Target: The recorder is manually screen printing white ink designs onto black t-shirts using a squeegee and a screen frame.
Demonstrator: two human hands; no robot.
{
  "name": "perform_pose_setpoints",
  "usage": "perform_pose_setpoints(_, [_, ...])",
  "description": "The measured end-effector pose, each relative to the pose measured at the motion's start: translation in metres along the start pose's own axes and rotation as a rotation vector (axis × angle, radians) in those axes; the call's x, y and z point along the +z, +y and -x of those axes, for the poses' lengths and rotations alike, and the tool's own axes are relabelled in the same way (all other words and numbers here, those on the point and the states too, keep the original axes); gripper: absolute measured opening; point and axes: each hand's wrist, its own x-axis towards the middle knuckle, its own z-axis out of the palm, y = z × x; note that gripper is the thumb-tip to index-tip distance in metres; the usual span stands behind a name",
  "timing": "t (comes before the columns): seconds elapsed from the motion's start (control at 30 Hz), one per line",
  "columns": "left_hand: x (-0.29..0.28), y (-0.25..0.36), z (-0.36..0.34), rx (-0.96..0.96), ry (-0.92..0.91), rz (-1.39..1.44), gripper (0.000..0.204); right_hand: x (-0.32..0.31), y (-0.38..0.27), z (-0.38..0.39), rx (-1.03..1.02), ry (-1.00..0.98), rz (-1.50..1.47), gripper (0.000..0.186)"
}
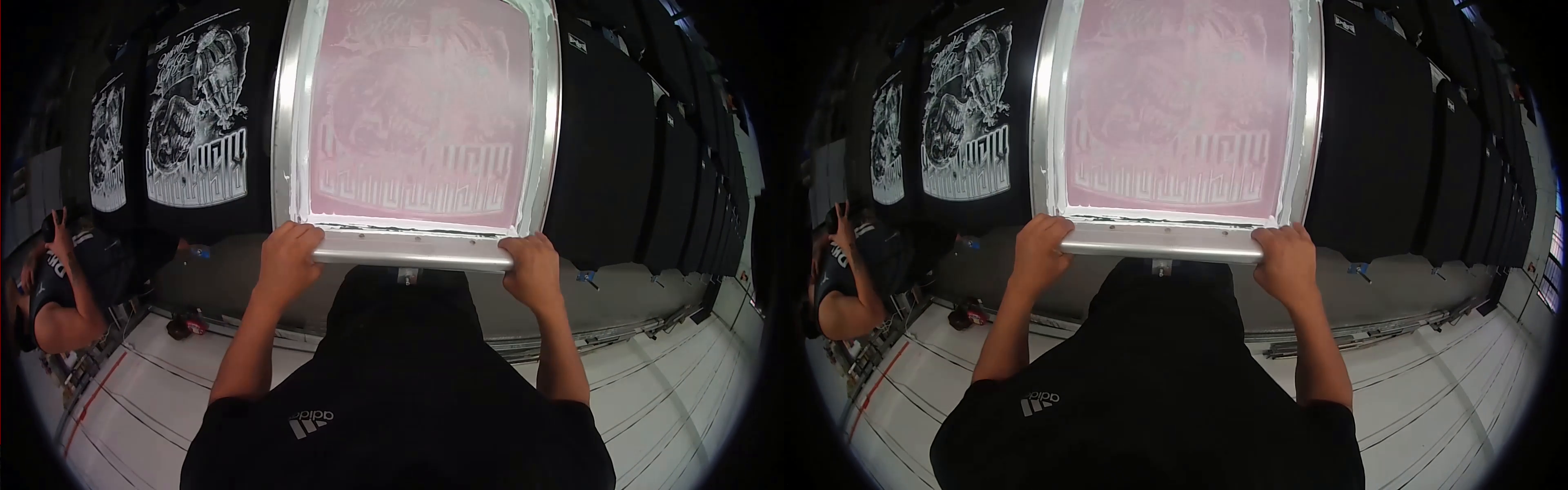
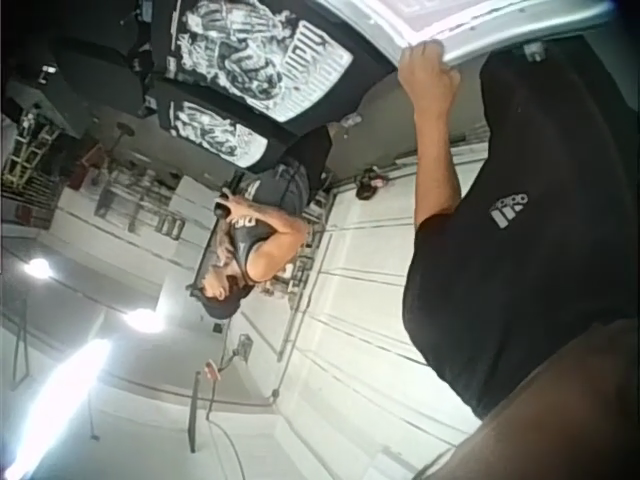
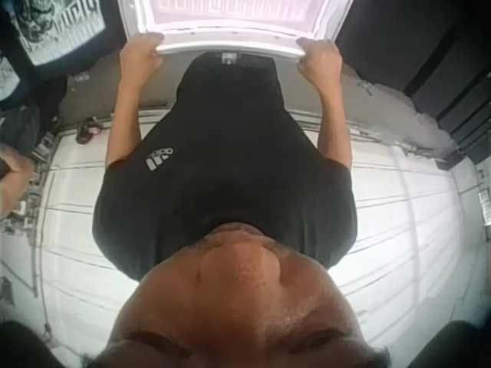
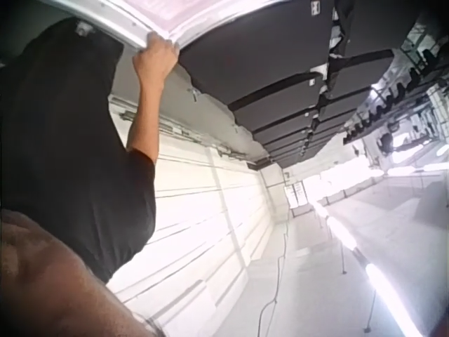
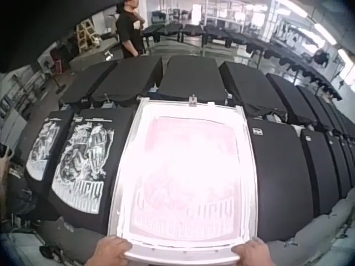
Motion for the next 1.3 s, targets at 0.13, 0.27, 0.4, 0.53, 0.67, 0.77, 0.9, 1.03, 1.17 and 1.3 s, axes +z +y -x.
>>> perform_pose_setpoints(0.13, [0.025,-0.008,0.024,0.088,0.148,-0.068,0.040,0.038,0.000,0.027,-0.106,0.262,0.070,0.036])
perform_pose_setpoints(0.27, [0.020,-0.034,-0.062,0.145,0.243,-0.115,0.035,0.016,0.026,-0.051,-0.146,0.408,0.103,0.037])
perform_pose_setpoints(0.4, [-0.013,-0.079,-0.213,0.177,0.336,-0.137,0.037,-0.060,0.045,-0.188,-0.060,0.452,0.183,0.034])
perform_pose_setpoints(0.53, [-0.049,-0.101,-0.355,0.039,0.205,-0.314,0.033,-0.122,0.084,-0.300,-0.013,0.431,0.309,0.034])
perform_pose_setpoints(0.67, [-0.081,-0.104,-0.444,0.107,0.180,-0.314,0.034,-0.183,0.108,-0.378,-0.017,0.376,0.398,0.047])
perform_pose_setpoints(0.77, [-0.092,-0.116,-0.444,0.169,0.212,-0.393,0.033,-0.194,0.094,-0.378,-0.059,0.346,0.361,0.047])
perform_pose_setpoints(0.9, [-0.088,-0.060,-0.282,-0.046,-0.006,-0.244,0.034,-0.136,0.052,-0.215,0.002,0.261,0.265,0.037])
perform_pose_setpoints(1.03, [-0.049,-0.012,-0.072,-0.006,-0.144,-0.065,0.032,-0.054,0.016,-0.043,-0.067,0.083,0.094,0.041])
perform_pose_setpoints(1.17, [-0.009,0.002,-0.012,0.023,-0.032,-0.040,0.038,-0.001,-0.003,0.002,-0.025,0.098,0.016,0.043])
perform_pose_setpoints(1.3, [-0.007,0.005,-0.002,0.002,-0.016,-0.039,0.035,-0.001,0.002,-0.010,0.049,-0.091,-0.018,0.045])
